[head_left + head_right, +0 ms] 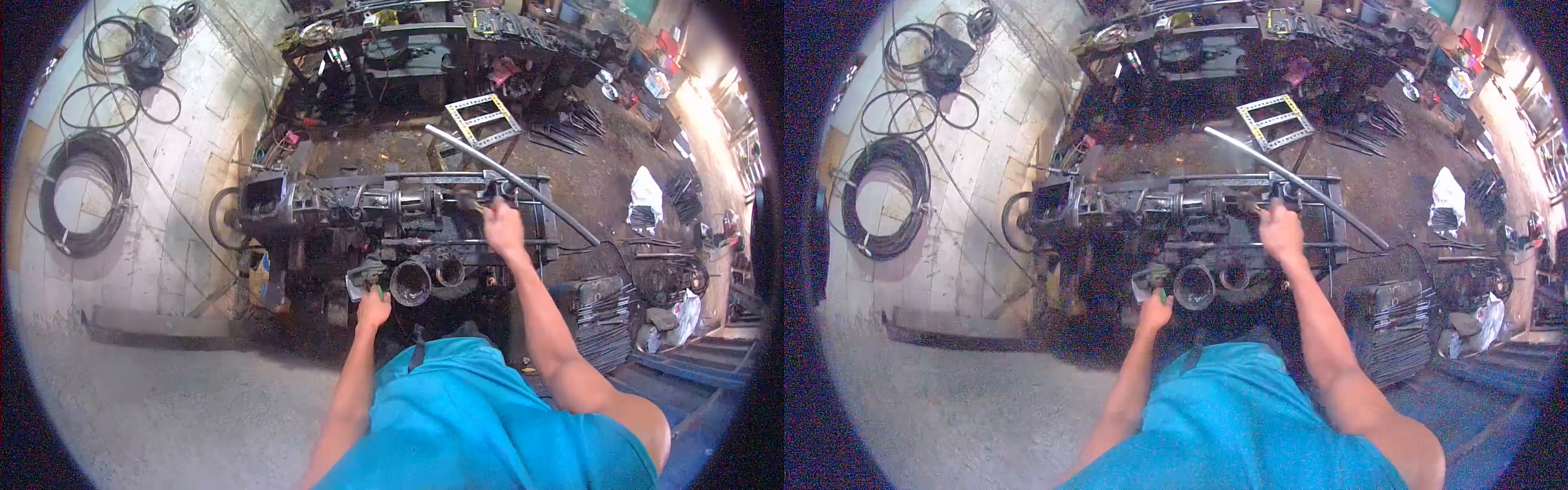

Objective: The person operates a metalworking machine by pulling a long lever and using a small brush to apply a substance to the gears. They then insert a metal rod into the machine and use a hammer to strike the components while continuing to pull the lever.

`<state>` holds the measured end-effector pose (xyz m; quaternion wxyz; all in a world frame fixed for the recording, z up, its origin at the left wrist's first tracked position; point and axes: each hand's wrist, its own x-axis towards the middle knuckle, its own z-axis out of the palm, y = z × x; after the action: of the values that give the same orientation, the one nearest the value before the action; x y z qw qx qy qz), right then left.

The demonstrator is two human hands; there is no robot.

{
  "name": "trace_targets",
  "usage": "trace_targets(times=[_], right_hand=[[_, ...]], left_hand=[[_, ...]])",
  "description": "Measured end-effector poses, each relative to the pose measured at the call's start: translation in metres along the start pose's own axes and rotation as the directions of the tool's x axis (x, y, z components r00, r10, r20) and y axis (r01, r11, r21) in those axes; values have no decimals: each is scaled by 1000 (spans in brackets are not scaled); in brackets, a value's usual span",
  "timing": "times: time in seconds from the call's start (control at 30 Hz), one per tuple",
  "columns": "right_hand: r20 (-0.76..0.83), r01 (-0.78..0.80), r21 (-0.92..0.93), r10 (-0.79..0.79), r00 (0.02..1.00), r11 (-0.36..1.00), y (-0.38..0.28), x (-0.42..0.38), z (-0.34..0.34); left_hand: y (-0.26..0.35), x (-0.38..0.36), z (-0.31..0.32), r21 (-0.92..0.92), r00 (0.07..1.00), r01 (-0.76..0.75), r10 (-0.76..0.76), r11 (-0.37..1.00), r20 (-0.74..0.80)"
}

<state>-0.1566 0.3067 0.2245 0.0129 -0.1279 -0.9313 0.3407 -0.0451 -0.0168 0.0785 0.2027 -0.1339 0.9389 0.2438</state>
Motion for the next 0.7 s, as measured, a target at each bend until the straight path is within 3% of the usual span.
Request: trace_targets(times=[0.07,0.1,0.17,0.27,0.33,0.4,0.5,0.53,0.57,0.63,0.7], right_hand=[[64,30,-10,-29,997,1000,16,27,77],[-2,-6,-81,6,1000,997,-10,24,73],[50,30,-64,-27,998,998,-27,27,63],[38,111,-3,-110,993,994,21,41,69],[-137,147,58,-138,981,987,21,25,26],[-170,138,115,-118,978,984,13,10,-11],[-103,58,67,-51,993,996,8,25,26],[30,71,9,-72,997,997,21,35,67],[-85,87,66,-81,993,994,10,29,89],[-63,55,50,-52,997,997,-12,23,80],[-82,64,39,-60,995,997,0,8,79]], left_hand=[[-1,-9,2,-38,1000,1,-1,999,-22],[5,-13,-4,-27,1000,15,-15,1000,-2],[5,-7,-14,41,998,10,-12,999,61],[5,-9,-13,-11,1000,20,-20,1000,19],[0,-10,-11,-33,1000,2,-2,999,-9],[0,-14,-5,-64,999,-8,6,998,-33],[2,-18,-5,-112,1000,3,-2,994,5],[-5,-12,0,-105,1000,3,-2,994,9],[-19,-3,9,-155,998,4,5,988,60],[-54,33,27,-185,994,-14,34,983,104],[-90,55,55,-172,987,-132,147,976,72]])
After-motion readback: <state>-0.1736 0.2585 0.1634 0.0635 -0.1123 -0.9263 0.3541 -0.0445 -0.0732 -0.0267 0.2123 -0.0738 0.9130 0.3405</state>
